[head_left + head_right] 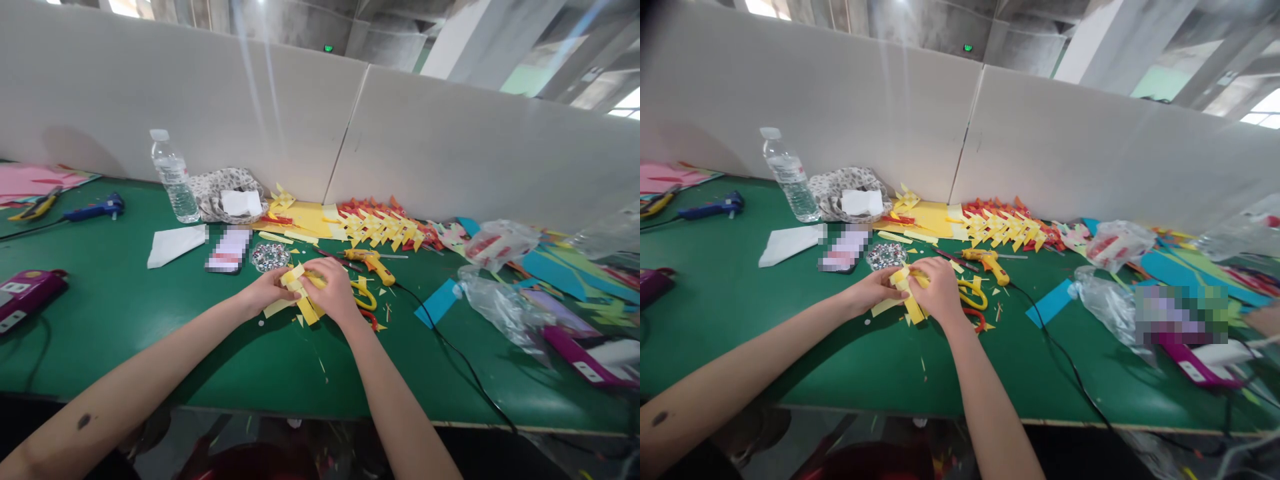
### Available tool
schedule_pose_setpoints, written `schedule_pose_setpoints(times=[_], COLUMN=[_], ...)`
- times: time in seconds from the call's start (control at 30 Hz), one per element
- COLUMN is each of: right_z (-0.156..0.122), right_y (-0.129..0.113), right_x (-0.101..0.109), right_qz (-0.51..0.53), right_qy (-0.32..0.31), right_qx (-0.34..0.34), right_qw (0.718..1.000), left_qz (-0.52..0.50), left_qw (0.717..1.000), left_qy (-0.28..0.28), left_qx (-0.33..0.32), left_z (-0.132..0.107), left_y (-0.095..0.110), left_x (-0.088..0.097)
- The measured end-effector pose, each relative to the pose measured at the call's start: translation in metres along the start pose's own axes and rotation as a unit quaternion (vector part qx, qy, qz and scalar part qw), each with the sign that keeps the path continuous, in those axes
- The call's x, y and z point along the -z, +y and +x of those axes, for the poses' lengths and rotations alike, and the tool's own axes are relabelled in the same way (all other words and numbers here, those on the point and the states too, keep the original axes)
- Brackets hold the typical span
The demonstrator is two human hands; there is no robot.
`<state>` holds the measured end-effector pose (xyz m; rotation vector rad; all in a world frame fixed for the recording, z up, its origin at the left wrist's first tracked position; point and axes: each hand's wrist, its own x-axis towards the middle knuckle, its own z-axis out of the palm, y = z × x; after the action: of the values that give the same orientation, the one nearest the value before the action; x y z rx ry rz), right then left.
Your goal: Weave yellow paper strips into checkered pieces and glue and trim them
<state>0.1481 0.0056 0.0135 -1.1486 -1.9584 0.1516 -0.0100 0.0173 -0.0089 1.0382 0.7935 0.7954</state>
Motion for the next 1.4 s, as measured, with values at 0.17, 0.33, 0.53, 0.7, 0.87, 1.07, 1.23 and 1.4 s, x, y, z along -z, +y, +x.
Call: schedule_pose_setpoints(times=[0.17,0.33,0.53,0.7,0.87,1.07,1.23,1.4], right_z=[-0.0005,-0.0001,0.001,0.0012,0.0014,0.0019,0.0013,0.0011], right_y=[-0.001,-0.0023,0.0014,0.0019,0.0003,-0.0019,-0.0017,-0.0023], right_x=[-0.0002,0.0019,0.0019,0.0029,0.0037,0.0054,0.0047,0.0057], right_qz=[-0.006,-0.007,-0.025,-0.019,-0.018,-0.025,-0.018,0.002], right_qy=[-0.006,-0.015,0.022,-0.001,-0.033,-0.035,-0.035,-0.041], right_qx=[0.012,0.003,-0.004,-0.01,-0.009,-0.013,-0.009,-0.021], right_qw=[1.0,1.0,0.999,1.0,0.999,0.999,0.999,0.999], left_qz=[0.014,0.005,0.011,0.038,0.052,0.054,0.05,0.053], left_qw=[1.0,1.0,1.0,0.999,0.998,0.997,0.998,0.998], left_qy=[0.015,0.011,-0.018,-0.034,-0.042,-0.054,-0.04,-0.042], left_qx=[0.017,0.015,-0.004,-0.01,-0.008,-0.006,0.011,0.013], left_z=[-0.0014,-0.0016,0.0005,-0.0006,-0.0031,-0.0039,-0.0052,-0.0067], left_y=[0.0003,-0.0001,-0.0019,-0.0028,-0.0015,0.0012,0.0018,0.0034], left_x=[-0.0011,-0.0018,0.0018,0.0027,0.0003,-0.0021,-0.0027,-0.0029])
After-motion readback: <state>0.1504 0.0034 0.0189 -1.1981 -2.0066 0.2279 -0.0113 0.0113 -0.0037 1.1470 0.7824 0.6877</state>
